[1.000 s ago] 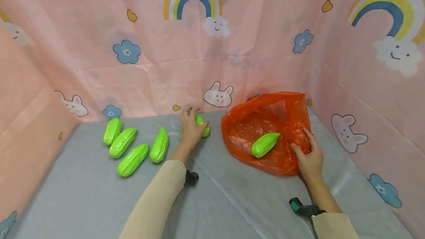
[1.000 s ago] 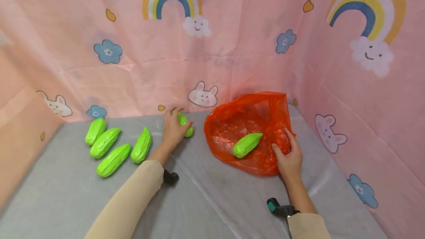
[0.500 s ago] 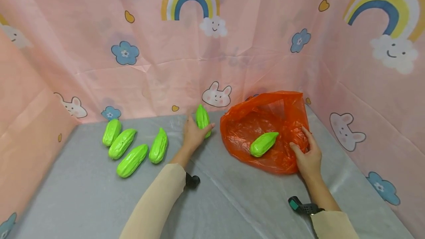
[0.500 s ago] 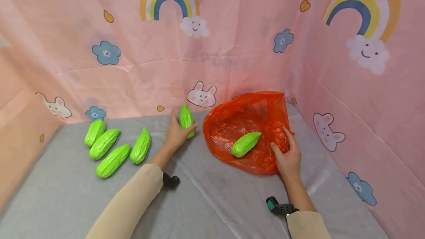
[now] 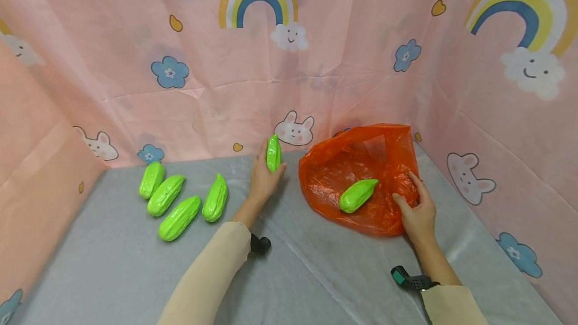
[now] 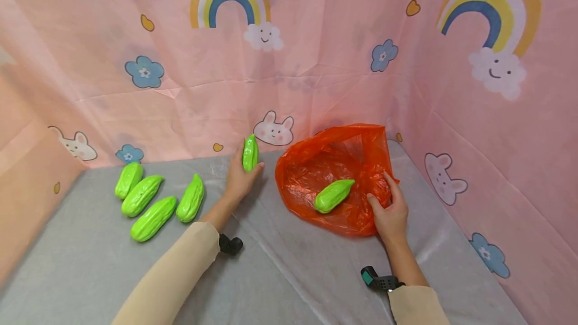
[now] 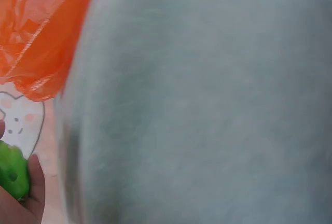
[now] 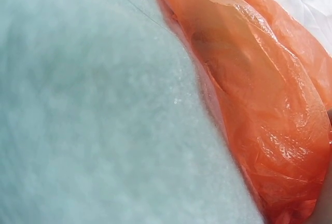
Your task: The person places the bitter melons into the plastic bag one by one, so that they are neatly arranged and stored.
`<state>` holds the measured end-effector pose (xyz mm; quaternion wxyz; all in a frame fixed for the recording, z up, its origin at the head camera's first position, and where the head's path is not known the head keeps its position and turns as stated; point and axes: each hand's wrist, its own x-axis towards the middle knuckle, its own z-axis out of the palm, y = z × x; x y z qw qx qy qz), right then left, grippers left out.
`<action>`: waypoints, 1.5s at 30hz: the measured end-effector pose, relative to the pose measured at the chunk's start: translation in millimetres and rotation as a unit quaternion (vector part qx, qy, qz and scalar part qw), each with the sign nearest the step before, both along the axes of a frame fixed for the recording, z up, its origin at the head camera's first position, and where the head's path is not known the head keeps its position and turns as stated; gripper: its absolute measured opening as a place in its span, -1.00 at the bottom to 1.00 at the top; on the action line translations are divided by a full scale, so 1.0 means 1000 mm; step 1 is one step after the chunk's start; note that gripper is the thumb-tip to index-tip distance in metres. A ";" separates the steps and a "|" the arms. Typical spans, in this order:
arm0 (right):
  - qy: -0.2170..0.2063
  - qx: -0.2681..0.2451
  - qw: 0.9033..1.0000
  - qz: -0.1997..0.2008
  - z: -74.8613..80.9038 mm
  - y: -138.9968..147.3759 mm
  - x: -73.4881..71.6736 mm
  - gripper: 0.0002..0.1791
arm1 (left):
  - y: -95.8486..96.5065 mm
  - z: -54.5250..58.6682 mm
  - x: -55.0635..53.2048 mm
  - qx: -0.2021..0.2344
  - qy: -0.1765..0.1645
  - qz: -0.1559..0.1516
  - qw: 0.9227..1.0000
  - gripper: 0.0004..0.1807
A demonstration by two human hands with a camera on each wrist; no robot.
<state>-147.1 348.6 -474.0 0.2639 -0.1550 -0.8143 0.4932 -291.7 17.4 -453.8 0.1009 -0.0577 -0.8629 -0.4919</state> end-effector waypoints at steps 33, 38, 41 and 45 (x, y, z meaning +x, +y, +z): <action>0.024 0.005 1.000 0.002 0.000 -0.001 0.000 -0.28 | 0.026 0.026 0.032 0.045 0.066 -0.148 0.986 -0.49; 0.036 0.013 0.999 -0.011 -0.002 0.000 0.001 -0.27 | 0.038 0.024 0.038 0.034 0.035 -0.173 0.984 -0.48; 0.043 0.016 0.999 -0.016 -0.004 0.001 0.000 -0.26 | 0.046 0.023 0.042 0.018 0.021 -0.187 0.982 -0.49; 0.051 0.018 0.998 -0.018 -0.005 0.001 -0.002 -0.25 | 0.056 0.021 0.044 0.006 0.018 -0.194 0.981 -0.49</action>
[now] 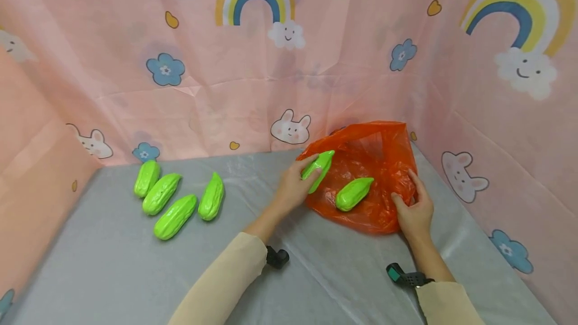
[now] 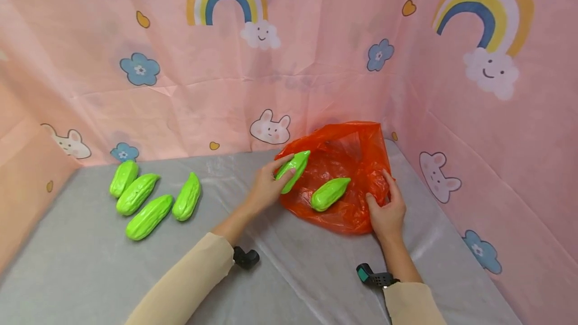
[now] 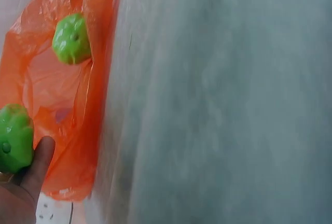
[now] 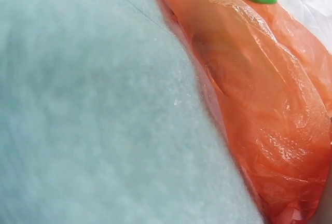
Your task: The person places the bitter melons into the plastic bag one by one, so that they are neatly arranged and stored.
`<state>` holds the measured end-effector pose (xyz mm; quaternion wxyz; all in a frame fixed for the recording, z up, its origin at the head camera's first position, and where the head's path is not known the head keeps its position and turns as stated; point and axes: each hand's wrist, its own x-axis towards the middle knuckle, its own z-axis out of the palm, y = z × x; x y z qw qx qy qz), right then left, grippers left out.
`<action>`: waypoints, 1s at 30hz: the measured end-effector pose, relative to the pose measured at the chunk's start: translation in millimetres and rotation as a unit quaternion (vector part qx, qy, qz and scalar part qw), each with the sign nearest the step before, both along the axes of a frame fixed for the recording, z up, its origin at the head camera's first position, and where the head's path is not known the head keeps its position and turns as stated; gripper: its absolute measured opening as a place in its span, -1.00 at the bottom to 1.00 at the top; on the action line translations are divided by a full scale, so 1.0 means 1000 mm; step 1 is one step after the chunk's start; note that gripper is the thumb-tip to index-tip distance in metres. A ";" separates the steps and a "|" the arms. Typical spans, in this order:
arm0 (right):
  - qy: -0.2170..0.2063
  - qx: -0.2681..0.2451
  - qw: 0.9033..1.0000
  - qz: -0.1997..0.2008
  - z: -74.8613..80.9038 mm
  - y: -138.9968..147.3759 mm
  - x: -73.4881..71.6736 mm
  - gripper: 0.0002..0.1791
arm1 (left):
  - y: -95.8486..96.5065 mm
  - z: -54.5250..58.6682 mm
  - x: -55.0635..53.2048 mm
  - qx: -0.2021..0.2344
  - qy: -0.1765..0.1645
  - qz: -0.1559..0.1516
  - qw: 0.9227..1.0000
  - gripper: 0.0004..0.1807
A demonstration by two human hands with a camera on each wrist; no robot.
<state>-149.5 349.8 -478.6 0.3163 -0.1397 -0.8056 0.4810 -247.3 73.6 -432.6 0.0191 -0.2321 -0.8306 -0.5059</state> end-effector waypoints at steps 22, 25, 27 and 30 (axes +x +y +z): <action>0.006 0.009 1.000 0.010 0.000 0.002 0.000 -0.27 | 0.042 -0.006 0.009 -0.054 -0.029 -0.022 0.998 -0.49; 0.004 0.008 1.000 0.012 -0.001 0.002 0.000 -0.27 | 0.047 -0.007 0.009 -0.067 -0.032 -0.027 0.997 -0.49; 0.006 0.006 1.000 0.014 -0.001 0.002 0.000 -0.27 | 0.051 -0.008 0.009 -0.076 -0.034 -0.029 0.996 -0.50; 0.007 0.008 1.000 0.014 -0.001 0.002 -0.001 -0.27 | 0.055 -0.010 0.009 -0.081 -0.038 -0.035 0.995 -0.51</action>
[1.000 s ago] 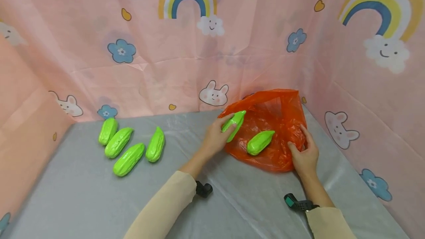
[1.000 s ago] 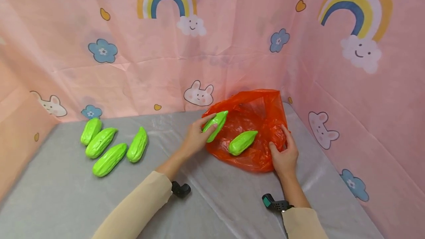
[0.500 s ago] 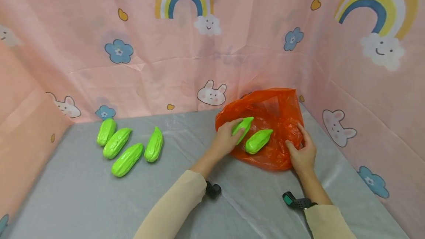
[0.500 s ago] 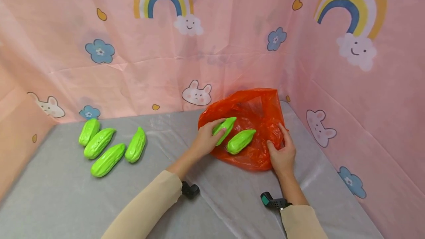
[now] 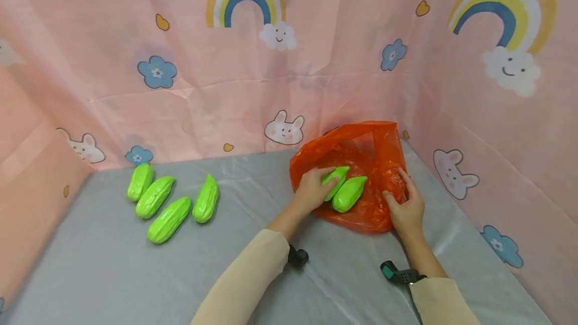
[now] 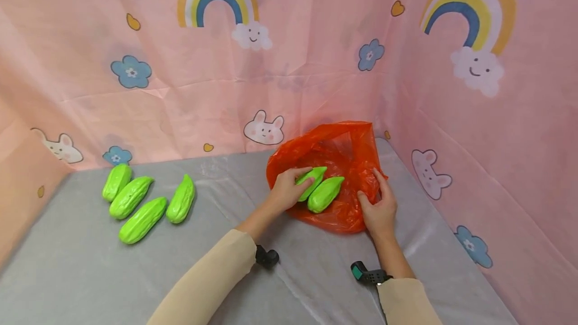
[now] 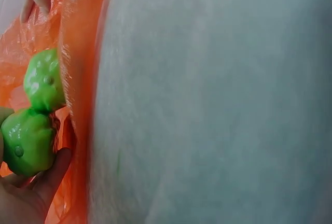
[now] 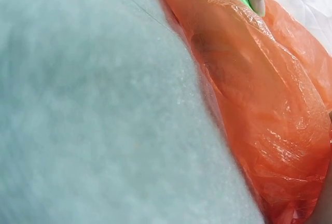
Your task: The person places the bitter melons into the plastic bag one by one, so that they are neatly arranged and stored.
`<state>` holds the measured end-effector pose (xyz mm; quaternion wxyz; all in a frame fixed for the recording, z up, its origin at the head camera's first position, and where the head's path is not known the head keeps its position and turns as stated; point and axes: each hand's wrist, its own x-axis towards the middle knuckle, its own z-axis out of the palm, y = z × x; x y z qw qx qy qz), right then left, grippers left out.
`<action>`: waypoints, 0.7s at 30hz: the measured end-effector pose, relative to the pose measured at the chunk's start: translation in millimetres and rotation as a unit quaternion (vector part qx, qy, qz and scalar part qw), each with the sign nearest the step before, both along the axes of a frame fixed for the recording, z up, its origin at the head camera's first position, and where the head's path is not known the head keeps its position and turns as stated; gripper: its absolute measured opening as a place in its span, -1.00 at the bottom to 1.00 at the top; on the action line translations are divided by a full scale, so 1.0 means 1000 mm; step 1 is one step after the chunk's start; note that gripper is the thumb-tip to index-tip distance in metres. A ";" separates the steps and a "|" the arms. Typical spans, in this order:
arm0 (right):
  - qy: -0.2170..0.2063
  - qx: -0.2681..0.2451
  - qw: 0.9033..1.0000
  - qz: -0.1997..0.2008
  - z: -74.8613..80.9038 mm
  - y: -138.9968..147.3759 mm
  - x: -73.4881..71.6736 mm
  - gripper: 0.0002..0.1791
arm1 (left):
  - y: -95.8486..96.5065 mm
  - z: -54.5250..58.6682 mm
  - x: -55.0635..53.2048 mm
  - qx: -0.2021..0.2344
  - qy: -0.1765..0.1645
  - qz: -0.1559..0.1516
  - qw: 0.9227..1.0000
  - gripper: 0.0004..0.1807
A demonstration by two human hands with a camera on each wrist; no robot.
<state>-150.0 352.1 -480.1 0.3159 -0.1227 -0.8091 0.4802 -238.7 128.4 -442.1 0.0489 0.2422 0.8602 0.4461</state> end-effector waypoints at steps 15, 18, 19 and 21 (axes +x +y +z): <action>-0.019 -0.013 1.000 -0.003 0.001 0.000 0.002 -0.27 | 0.019 -0.001 0.018 -0.031 0.011 0.010 0.999 -0.51; -0.021 -0.013 1.000 -0.002 0.001 -0.001 0.002 -0.28 | 0.022 -0.002 0.020 -0.046 0.017 0.019 0.999 -0.52; -0.021 -0.013 1.000 -0.002 0.001 -0.001 0.002 -0.28 | 0.023 -0.002 0.020 -0.046 0.019 0.021 0.999 -0.52; -0.019 -0.011 1.000 -0.003 0.001 -0.001 0.001 -0.28 | 0.025 -0.003 0.021 -0.048 0.025 0.029 0.998 -0.53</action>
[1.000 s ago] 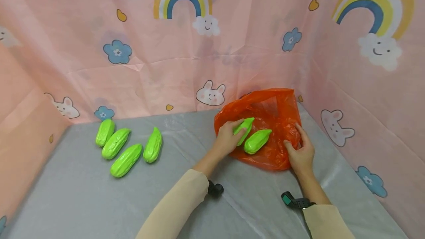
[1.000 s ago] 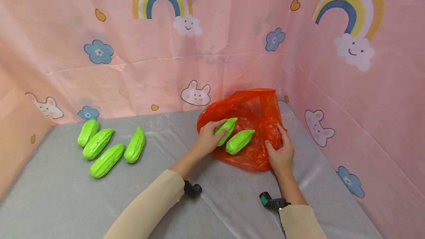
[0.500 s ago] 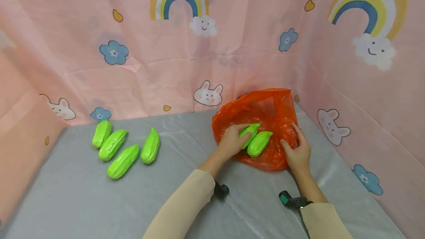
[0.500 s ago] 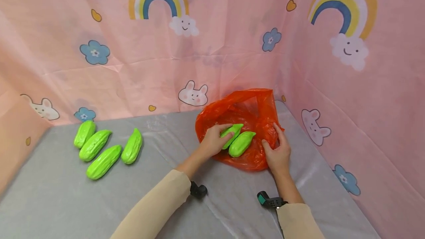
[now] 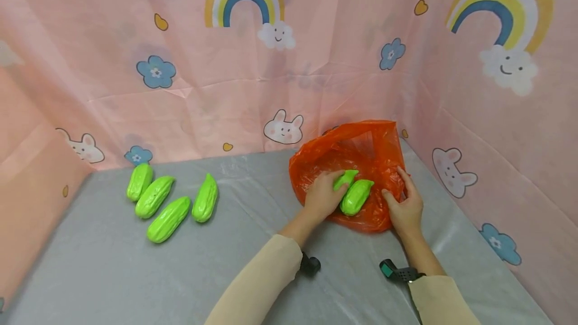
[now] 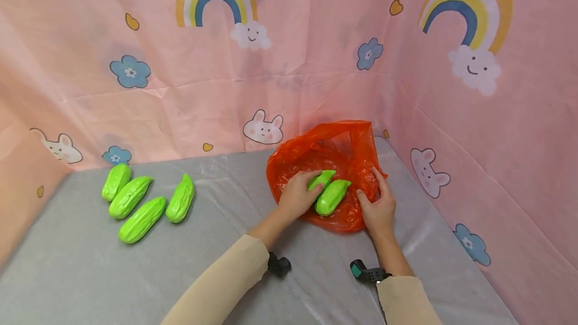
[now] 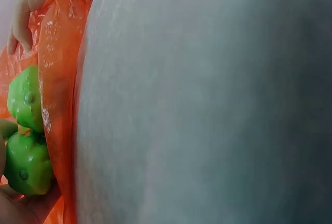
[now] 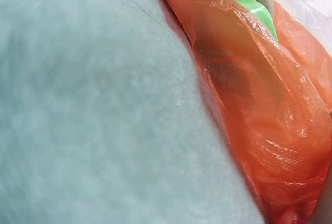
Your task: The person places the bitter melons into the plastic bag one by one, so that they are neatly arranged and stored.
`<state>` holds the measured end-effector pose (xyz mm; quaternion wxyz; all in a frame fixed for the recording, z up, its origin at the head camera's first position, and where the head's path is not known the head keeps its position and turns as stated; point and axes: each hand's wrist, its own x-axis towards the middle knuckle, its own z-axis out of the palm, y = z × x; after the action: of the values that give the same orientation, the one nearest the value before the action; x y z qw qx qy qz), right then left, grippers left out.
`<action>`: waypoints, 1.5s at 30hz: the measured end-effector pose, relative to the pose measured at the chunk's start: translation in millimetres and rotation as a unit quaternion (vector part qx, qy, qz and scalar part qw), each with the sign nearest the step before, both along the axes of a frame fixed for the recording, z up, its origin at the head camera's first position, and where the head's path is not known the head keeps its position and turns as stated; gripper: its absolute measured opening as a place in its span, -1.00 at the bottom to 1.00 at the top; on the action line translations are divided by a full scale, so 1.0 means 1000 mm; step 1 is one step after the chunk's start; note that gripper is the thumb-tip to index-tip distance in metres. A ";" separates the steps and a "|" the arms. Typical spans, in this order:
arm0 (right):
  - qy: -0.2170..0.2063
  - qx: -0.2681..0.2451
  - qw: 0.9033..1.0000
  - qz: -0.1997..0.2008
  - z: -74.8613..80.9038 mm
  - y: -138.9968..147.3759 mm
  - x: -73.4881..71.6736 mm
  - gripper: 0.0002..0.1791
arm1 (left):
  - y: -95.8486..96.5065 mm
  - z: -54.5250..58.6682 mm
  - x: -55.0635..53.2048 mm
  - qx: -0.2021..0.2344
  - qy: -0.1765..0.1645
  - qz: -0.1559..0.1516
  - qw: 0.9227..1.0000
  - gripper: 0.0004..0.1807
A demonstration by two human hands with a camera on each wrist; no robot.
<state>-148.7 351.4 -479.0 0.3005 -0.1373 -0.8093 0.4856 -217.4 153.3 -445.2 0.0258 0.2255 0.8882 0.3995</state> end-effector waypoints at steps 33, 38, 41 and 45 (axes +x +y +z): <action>-0.011 0.004 1.000 -0.007 0.001 0.000 0.002 -0.29 | -0.010 0.007 0.002 0.039 -0.018 -0.003 0.999 -0.47; -0.019 -0.002 1.000 -0.004 0.004 -0.002 0.003 -0.29 | -0.021 0.015 0.002 0.043 0.007 0.003 0.999 -0.53; -0.021 -0.005 1.000 0.002 0.005 -0.003 0.002 -0.29 | -0.029 0.018 0.002 0.046 0.020 0.008 0.999 -0.55; -0.020 -0.006 1.000 0.003 0.004 -0.003 0.001 -0.29 | -0.041 0.023 0.002 0.047 0.039 0.004 0.998 -0.56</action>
<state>-147.3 348.1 -475.4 0.2821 -0.1464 -0.8125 0.4886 -215.2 111.9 -422.6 -0.0215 0.2387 0.8695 0.4320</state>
